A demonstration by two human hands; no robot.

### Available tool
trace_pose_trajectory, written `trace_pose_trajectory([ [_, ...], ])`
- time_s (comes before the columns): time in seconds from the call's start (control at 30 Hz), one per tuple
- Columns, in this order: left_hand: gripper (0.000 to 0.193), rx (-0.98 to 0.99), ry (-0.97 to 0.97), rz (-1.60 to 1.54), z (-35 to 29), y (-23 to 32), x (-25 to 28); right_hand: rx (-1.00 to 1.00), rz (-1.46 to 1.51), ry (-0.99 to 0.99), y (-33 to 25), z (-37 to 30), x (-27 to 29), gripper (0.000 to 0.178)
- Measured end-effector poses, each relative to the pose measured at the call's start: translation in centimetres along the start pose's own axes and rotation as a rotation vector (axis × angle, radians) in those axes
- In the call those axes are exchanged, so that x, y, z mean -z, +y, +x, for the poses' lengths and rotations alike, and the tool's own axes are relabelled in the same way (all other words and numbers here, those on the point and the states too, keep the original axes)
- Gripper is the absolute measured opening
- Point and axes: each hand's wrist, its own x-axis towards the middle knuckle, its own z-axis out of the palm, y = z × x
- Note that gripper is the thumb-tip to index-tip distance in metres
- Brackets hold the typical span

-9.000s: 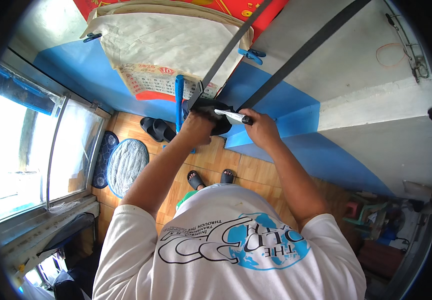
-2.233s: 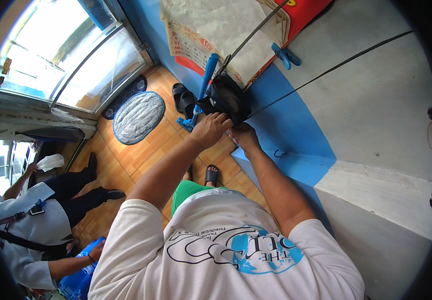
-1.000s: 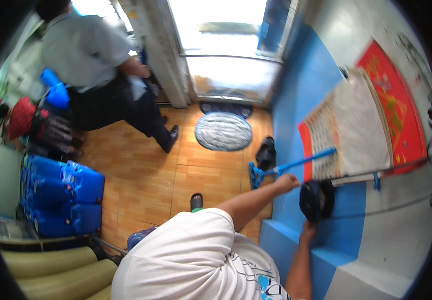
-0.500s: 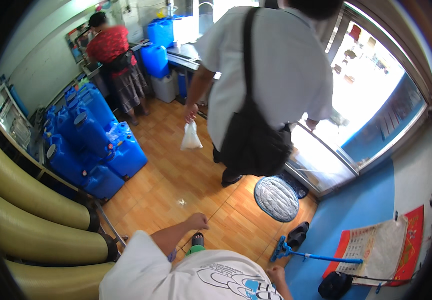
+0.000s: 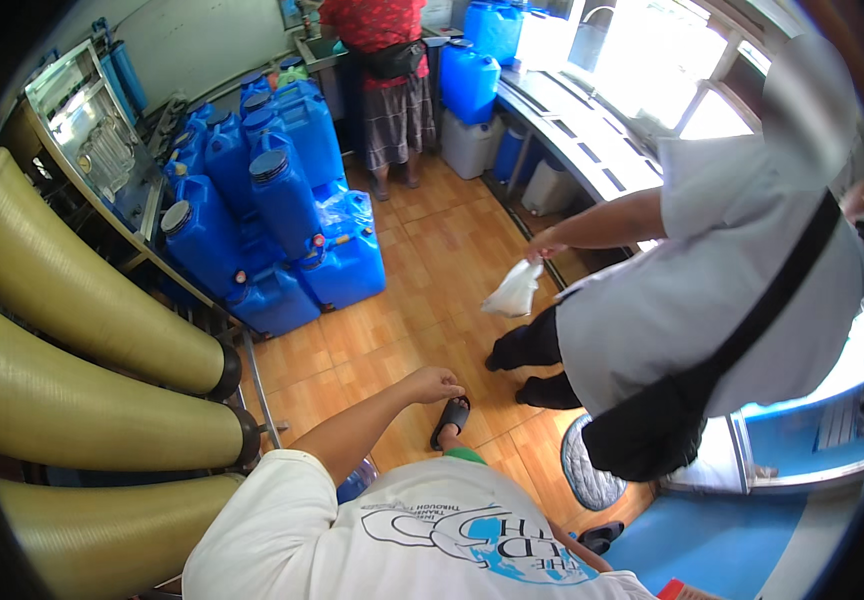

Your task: The person fills several blue plastic water containers from a tap at a service counter. They open and close container caps, position containers under the tap, and use a handheld device to seal the caps after filling.

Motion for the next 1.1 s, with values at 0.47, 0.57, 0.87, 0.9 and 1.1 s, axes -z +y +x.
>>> trace_pose_trajectory([
  [0.47, 0.032, 0.472, -0.134, -0.279, -0.5, -22.4, 3.6, 0.313, -0.074, -0.068, -35.7, 18.9, 14.1, 0.031],
  [0.57, 0.026, 0.560, -0.173, -0.352, 3.3, -22.0, 8.4, 0.339, -0.027, -0.064, -41.3, 20.5, 14.3, 0.031],
  [0.87, 0.032, 0.533, -0.389, -0.261, 13.7, -27.0, 22.0, 0.117, 0.009, -0.103, -46.6, 21.1, 8.7, 0.031],
  [0.9, 0.032, 0.529, -0.398, -0.253, 14.3, -27.5, 23.5, 0.089, 0.024, -0.106, -46.9, 21.0, 8.2, 0.031],
  [1.1, 0.034, 0.523, -0.443, -0.229, 17.8, -29.4, 29.0, -0.031, 0.157, -0.097, -49.4, 21.5, 6.5, 0.032],
])
